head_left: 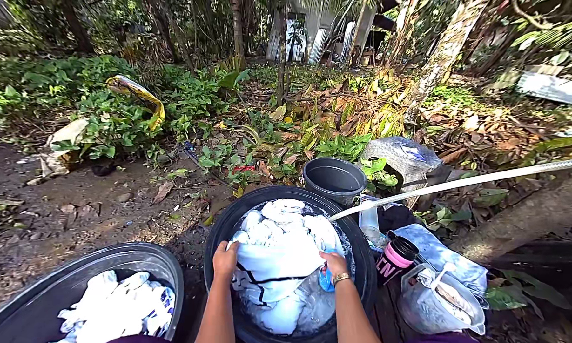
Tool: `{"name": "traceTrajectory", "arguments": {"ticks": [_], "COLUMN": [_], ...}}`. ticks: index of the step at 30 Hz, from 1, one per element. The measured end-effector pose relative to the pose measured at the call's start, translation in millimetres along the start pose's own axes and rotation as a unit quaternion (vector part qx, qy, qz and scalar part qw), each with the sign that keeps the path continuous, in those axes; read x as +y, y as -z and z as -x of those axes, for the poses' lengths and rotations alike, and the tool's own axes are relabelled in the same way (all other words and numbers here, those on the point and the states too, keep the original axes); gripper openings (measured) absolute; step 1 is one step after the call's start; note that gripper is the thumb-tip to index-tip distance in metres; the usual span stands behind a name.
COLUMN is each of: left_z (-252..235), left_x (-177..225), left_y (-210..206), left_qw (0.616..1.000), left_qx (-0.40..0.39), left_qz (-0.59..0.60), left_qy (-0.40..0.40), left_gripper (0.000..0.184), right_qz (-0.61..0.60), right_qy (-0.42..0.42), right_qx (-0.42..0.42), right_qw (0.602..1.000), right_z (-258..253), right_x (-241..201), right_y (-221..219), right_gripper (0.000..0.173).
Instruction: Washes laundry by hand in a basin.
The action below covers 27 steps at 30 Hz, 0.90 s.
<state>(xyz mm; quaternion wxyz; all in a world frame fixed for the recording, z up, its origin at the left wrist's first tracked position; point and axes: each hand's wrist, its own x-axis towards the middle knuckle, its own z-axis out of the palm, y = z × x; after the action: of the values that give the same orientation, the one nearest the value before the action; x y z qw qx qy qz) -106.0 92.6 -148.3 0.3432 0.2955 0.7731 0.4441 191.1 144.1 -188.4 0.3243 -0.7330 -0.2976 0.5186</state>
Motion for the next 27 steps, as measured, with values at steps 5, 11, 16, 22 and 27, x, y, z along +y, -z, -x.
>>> {"name": "traceTrajectory", "arguments": {"ticks": [5, 11, 16, 22, 27], "left_z": [5.5, 7.7, -0.1, 3.4, -5.1], "left_x": [38.6, 50.3, -6.9, -40.8, -49.3], "left_y": [20.9, 19.0, 0.4, -20.8, -29.7], "left_qw": [0.997, 0.977, 0.982, 0.983, 0.98], "left_qx": [0.006, -0.078, -0.111, -0.135, -0.146], "left_qz": [0.005, 0.198, 0.129, -0.012, -0.122], "left_qy": [-0.078, -0.018, 0.08, 0.125, 0.061], "left_gripper": [0.027, 0.017, 0.055, 0.06, 0.064], "right_qz": [-0.136, -0.15, 0.134, 0.254, 0.145], "right_qy": [0.176, 0.363, 0.211, 0.055, 0.004], "right_qx": [0.082, 0.108, 0.031, 0.087, 0.145], "right_qw": [0.972, 0.913, 0.968, 0.962, 0.979], "right_z": [61.1, 90.3, 19.2, 5.7, 0.0], "right_x": [-87.0, -136.8, -85.1, -6.2, 28.4], "right_y": [28.0, 55.3, 43.6, 12.2, -3.5], "right_gripper": [0.003, 0.02, 0.033, 0.055, 0.095]}}
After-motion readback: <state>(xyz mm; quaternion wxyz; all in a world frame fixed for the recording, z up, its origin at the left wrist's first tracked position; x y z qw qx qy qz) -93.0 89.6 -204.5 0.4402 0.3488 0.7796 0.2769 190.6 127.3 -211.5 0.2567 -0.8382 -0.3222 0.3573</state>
